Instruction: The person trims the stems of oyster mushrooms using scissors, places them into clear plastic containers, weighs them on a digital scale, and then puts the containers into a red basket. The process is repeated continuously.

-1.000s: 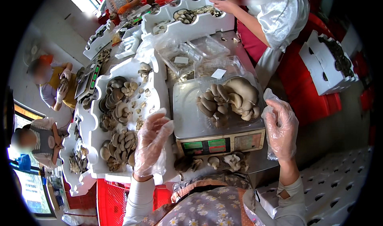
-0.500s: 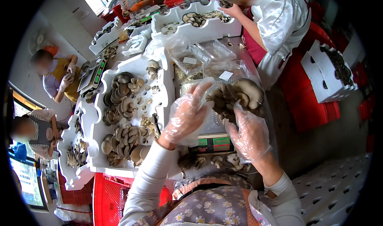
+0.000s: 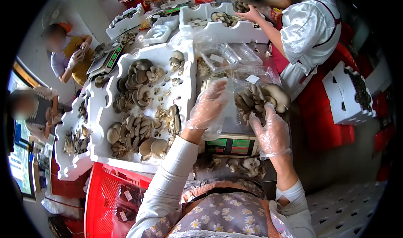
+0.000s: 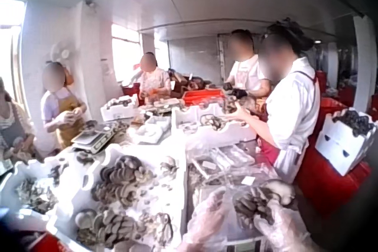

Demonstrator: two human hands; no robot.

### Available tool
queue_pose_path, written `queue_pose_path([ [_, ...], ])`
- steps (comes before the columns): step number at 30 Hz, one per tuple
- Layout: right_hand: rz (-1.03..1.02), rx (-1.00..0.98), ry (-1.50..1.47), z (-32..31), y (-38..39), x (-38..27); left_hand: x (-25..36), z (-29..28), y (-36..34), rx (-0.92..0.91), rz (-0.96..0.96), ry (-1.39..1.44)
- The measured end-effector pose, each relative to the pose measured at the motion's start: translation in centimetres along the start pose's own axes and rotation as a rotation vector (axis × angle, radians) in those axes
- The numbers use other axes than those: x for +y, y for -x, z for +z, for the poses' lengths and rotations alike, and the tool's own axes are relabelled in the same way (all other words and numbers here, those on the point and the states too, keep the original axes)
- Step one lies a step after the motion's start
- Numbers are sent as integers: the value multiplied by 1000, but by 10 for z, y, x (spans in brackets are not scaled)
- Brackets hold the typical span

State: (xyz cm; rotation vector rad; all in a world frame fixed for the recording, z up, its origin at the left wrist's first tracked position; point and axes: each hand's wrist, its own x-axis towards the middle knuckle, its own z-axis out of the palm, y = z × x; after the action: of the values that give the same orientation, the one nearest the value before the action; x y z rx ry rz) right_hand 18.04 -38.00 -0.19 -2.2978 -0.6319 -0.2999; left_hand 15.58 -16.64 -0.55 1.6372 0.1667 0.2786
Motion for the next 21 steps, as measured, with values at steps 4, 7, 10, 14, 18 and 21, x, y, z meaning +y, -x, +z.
queue_pose_path([
  [4,-31,-50,106,3,-4,1,-18,10,-1,37,44,-72],
  [7,5,-142,190,0,-9,-5,-25,12,-2,41,66,-150],
  [10,4,-138,186,5,-11,-2,-33,15,-4,52,85,-184],
  [14,8,-107,192,3,-11,-3,-32,17,0,73,78,-225],
  [18,-26,-80,132,-4,-8,0,-38,15,0,63,99,-300],
  [21,-39,-65,188,0,-9,-2,-37,9,-5,-18,100,-346],
])
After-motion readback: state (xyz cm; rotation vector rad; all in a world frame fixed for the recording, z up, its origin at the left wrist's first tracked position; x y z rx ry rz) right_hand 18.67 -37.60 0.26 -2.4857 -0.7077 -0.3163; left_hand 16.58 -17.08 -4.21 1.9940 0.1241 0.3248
